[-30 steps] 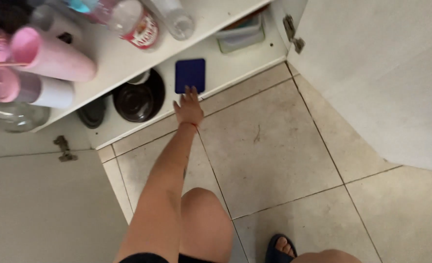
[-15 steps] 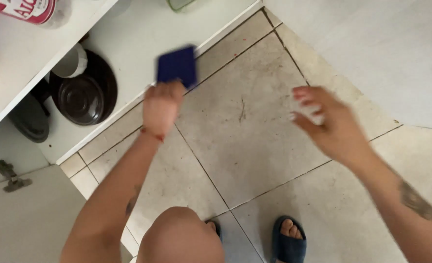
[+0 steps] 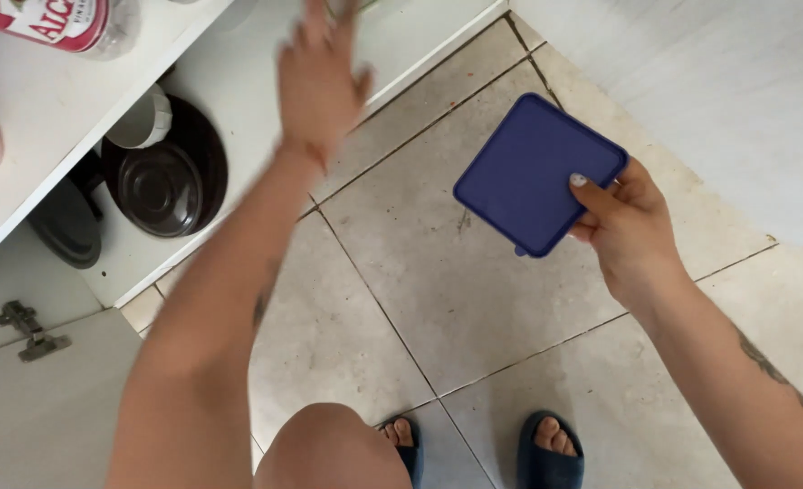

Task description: Preparing food ingredients and organizing them into containers before storing them in the refrigerator.

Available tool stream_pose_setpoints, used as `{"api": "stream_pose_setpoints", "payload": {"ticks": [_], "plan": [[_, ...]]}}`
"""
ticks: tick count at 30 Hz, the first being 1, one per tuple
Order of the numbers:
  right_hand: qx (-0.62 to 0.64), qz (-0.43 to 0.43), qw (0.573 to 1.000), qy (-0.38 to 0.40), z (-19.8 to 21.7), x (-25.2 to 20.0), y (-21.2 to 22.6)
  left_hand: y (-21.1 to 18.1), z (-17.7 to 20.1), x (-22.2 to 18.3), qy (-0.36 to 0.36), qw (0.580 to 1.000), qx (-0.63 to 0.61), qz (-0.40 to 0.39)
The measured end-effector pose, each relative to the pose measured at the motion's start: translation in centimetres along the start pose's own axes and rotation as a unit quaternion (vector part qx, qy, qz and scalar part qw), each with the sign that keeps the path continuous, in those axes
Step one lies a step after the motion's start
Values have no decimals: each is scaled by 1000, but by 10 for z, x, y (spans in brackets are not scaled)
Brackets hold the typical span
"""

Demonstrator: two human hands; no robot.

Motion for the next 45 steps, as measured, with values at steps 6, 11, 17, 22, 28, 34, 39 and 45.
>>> {"api": "stream_pose_setpoints", "payload": {"ticks": [6, 11, 17, 22, 28, 34, 39, 45], "plan": [[-10, 52, 997, 47, 17, -9, -4, 40, -37, 43, -34, 995, 92, 29], [10, 33, 999, 5, 36, -14, -9, 46, -36, 51, -84, 995, 32, 46], [1, 28, 1000, -7, 50, -19, -19, 52, -34, 56, -143, 987, -23, 72], [2, 34, 999, 6, 46, -28, -14, 55, -32, 56, -178, 977, -55, 101], [62, 56, 996, 27, 46, -24, -22, 34, 15, -59, -121, 985, -108, 61], [3, 67, 996, 57, 19, -42, -6, 161, -16, -158, -11, 933, 27, 359], [-15, 79, 989, 122, -7, -49, -8, 210, -32, -172, 215, 897, -25, 385], [-54, 95, 983, 144, -6, -51, -29, 130, 16, -172, -172, 983, -13, 64]]}}
Point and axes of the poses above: each hand's wrist, its own x-axis towards the middle knuckle, its own z-axis out of the back of the hand, y = z × x, the point moved 5 cm from there along x, towards the middle knuckle, and after that the axes turned 2 degrees about z, right-handed, at the moved point
